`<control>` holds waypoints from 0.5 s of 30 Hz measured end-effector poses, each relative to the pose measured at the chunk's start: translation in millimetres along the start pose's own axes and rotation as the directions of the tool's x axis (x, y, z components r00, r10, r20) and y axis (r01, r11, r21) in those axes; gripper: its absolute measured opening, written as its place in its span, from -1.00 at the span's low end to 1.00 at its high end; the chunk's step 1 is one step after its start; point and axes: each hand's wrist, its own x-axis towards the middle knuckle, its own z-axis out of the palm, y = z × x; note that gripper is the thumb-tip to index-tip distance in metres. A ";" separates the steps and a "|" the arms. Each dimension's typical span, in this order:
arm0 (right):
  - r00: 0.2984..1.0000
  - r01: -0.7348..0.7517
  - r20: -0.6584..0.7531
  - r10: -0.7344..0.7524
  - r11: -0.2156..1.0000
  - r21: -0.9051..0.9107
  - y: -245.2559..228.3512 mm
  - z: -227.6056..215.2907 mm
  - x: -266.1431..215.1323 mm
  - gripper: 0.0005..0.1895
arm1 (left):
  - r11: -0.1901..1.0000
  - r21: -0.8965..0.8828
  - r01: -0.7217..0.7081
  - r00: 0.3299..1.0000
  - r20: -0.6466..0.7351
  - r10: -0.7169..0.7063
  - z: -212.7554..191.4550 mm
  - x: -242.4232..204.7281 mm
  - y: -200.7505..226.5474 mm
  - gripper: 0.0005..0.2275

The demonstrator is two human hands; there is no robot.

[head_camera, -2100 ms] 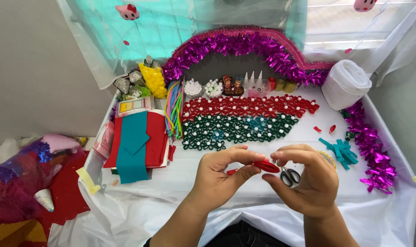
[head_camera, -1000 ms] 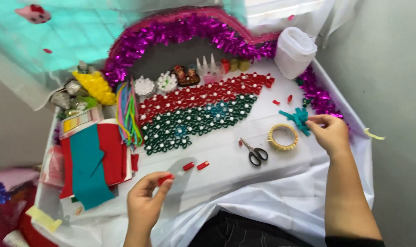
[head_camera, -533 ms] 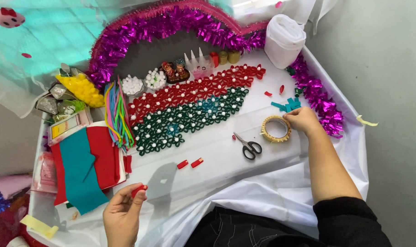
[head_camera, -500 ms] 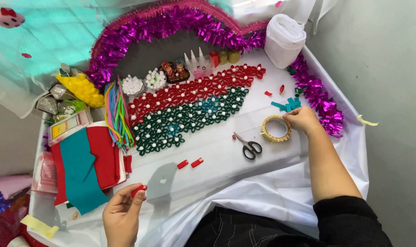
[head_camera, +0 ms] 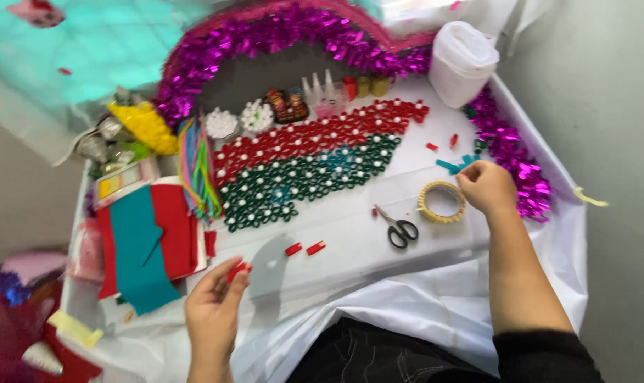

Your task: Folding small red fabric strips into decorative flower petal components.

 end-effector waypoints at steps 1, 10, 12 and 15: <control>1.000 0.021 0.011 -0.021 1.000 0.000 -17.9 -11.0 -17.3 -0.83 | 1.000 -0.001 0.000 1.000 -0.023 0.000 6.8 0.6 3.7 -0.70; 0.675 0.387 -0.108 -0.730 0.225 0.894 -166.1 -102.1 -183.4 -0.90 | 0.911 -0.286 -0.298 0.874 0.302 0.380 70.0 -24.4 86.4 -0.82; 0.587 0.433 -0.143 -0.797 0.160 0.887 -185.1 -115.5 -211.3 -0.85 | 0.897 -0.262 -0.356 0.854 0.300 0.426 78.4 -32.6 100.5 -0.84; 0.583 0.574 -0.249 -0.773 0.175 0.800 -197.0 -119.2 -227.9 -0.84 | 0.865 -0.139 -0.483 0.817 0.285 0.502 81.2 -40.0 109.9 -0.85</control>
